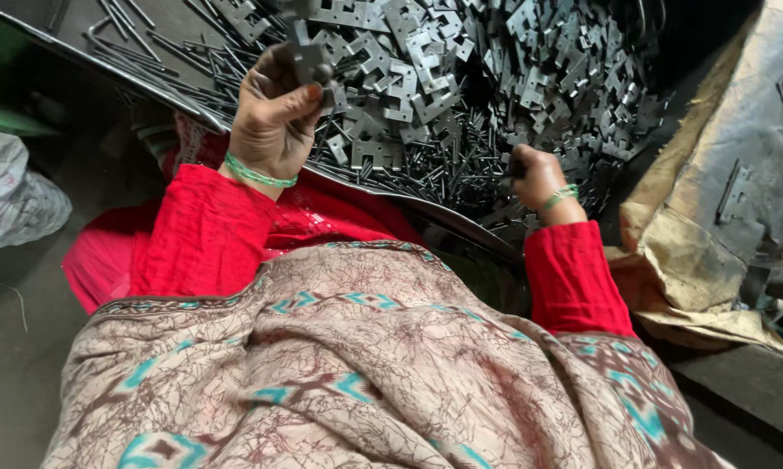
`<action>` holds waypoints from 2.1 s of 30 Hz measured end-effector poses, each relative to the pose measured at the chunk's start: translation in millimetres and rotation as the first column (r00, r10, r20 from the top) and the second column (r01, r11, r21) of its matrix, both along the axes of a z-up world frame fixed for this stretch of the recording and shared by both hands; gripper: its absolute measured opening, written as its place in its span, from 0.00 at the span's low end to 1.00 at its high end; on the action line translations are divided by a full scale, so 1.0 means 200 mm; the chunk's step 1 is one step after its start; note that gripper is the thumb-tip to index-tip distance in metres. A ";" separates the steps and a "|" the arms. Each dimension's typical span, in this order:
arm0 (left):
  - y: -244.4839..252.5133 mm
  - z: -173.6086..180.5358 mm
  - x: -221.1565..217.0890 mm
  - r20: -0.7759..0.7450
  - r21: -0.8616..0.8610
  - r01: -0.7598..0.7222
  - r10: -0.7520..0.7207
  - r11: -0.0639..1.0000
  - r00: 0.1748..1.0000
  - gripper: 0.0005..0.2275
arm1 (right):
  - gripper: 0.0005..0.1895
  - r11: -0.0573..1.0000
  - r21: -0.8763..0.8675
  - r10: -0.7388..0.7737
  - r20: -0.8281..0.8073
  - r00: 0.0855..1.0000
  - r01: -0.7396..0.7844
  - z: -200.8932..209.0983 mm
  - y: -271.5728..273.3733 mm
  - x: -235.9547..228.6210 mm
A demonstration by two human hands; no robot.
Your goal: The person sits on the floor and sorts small metal brackets and rods from a large pile in a metal tray. They pick up individual pieces, inspect them, and place them into a cloth bag beside the tray.
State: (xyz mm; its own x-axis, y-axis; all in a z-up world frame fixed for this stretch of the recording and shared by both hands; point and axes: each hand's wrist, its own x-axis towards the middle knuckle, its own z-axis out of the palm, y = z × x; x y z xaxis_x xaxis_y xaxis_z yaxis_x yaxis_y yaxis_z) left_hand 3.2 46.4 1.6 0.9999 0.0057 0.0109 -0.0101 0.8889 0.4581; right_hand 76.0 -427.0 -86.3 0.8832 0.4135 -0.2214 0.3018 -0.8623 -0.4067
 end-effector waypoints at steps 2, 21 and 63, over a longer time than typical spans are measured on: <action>0.03 -0.02 0.00 -0.006 -0.073 0.004 -0.005 0.997 1.000 0.14 | 0.16 0.984 0.173 -0.032 0.004 0.999 0.031 0.06 -0.02 -0.01; -0.20 -0.57 0.25 -0.139 0.933 0.136 0.015 -0.332 0.990 0.13 | 0.09 -0.288 0.567 -0.057 -0.815 0.577 0.772 0.39 0.32 -0.06; -0.38 -0.18 0.18 0.253 0.821 -0.280 0.122 0.498 0.960 0.02 | 0.22 0.729 -0.277 -0.194 0.793 0.578 0.626 0.59 -1.07 -0.07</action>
